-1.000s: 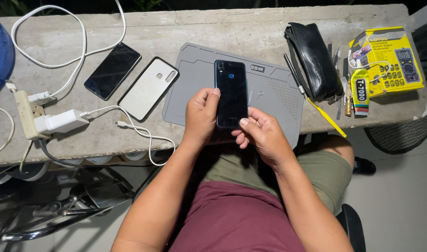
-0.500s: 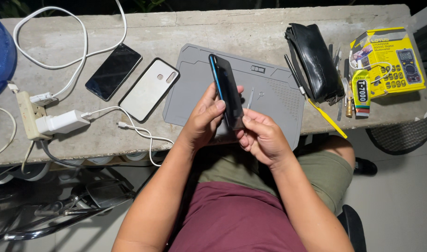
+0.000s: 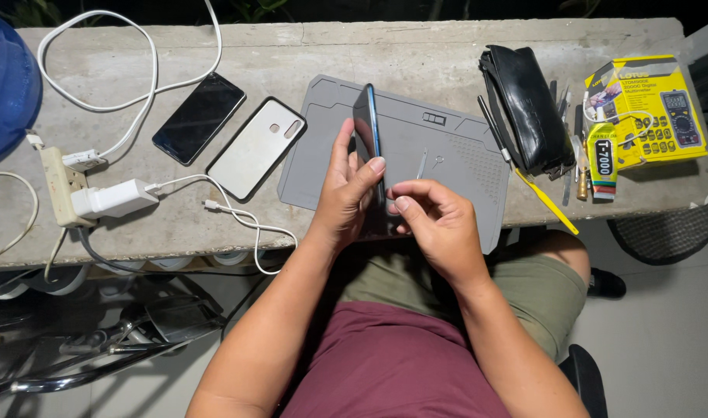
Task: The person pries open the back casing of a smartphone using a thin tool after removing a small internal part.
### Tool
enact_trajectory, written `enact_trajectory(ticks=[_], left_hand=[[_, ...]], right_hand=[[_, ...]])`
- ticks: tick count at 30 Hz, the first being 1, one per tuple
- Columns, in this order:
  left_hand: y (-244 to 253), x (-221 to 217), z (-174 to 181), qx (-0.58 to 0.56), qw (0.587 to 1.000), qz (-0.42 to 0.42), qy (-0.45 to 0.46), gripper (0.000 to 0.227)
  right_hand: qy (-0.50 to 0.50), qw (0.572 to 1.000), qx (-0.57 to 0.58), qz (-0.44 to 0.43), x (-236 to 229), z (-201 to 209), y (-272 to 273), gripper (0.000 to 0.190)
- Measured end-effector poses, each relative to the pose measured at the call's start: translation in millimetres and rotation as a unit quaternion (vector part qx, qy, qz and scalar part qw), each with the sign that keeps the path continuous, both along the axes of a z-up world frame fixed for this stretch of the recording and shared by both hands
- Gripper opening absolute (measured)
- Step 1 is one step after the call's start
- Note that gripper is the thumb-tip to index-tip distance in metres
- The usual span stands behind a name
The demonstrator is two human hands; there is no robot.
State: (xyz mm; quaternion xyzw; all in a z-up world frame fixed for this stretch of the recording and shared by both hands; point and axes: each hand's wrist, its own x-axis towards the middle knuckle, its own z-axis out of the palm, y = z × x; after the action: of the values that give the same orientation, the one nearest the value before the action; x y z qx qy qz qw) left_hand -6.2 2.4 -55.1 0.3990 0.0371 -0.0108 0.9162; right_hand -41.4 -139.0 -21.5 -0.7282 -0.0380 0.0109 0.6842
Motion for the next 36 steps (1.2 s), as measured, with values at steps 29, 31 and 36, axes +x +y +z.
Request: enact_trajectory(ticks=[29, 31, 36], left_hand=[[11, -1, -14, 0.350, 0.914, 0.007, -0.206, 0.074], [10, -2, -11, 0.357, 0.910, 0.011, -0.208, 0.071], [9, -3, -11, 0.371, 0.905, 0.021, -0.209, 0.065]], right_hand=[[0.051, 0.995, 0.057, 0.070, -1, -26, -13, 0.048], [0.047, 0.995, 0.056, 0.066, -1, -26, -12, 0.045], [0.048, 0.996, 0.061, 0.043, 3, -18, -6, 0.032]])
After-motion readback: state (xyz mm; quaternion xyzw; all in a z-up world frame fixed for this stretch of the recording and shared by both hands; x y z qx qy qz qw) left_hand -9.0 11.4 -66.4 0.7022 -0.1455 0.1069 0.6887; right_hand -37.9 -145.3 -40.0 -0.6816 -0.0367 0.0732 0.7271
